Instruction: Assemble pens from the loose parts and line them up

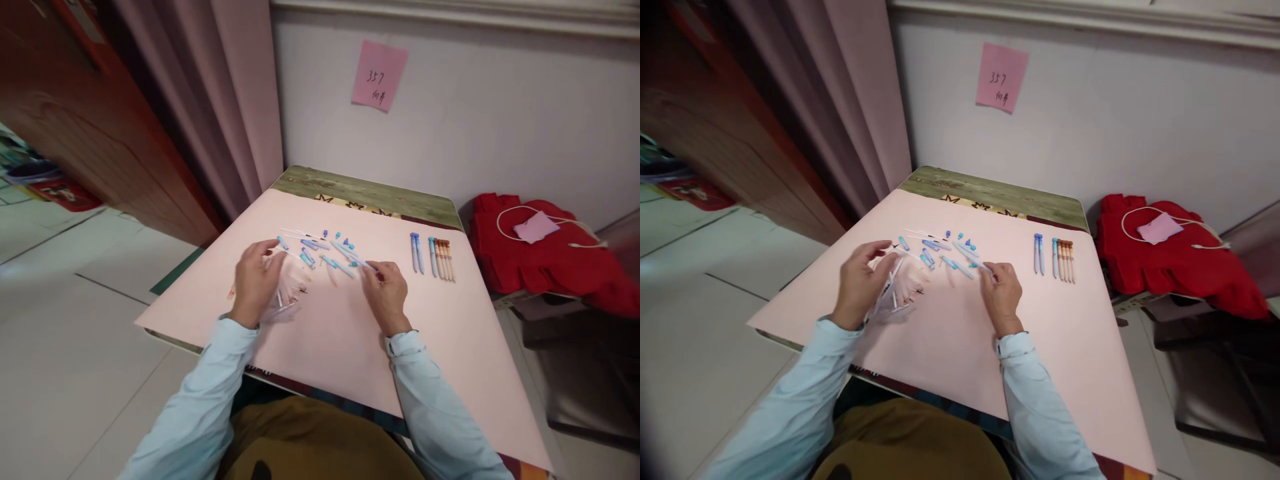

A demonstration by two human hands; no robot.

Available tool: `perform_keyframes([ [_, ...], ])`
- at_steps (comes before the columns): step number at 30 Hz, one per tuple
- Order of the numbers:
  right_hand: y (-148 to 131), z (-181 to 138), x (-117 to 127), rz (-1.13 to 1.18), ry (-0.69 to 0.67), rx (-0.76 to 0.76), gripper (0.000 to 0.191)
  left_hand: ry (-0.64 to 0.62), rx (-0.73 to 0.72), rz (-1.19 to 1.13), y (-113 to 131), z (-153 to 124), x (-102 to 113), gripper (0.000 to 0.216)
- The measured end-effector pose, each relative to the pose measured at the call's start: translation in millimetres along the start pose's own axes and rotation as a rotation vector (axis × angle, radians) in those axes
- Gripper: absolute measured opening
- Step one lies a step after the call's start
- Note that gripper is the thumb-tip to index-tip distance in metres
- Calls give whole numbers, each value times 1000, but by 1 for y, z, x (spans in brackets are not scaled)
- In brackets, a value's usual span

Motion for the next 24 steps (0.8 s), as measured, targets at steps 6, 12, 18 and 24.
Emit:
perform_keyframes([
  [6,15,4,2,-42,-10,-184,34,-233,-40,45,-4,-27,23,17],
  [12,19,1,-1,23,5,-202,38,-489,-409,215,11,-90,14,14],
  [18,16,-1,-1,7,22,-172,37,-427,-606,339,5,-96,10,13],
  [24,10,-4,-1,-8,44,-111,28,-370,-677,366,-1,-93,1,10],
])
Point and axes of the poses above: each hand's wrist, its own z-axis towards the middle knuckle, its own x-axis out of the back of the hand, y = z × x, the point moved 2 cm from there along z, towards the middle knuckle, and after that the axes turned 10 degrees about -x, right-handed, at the moved point
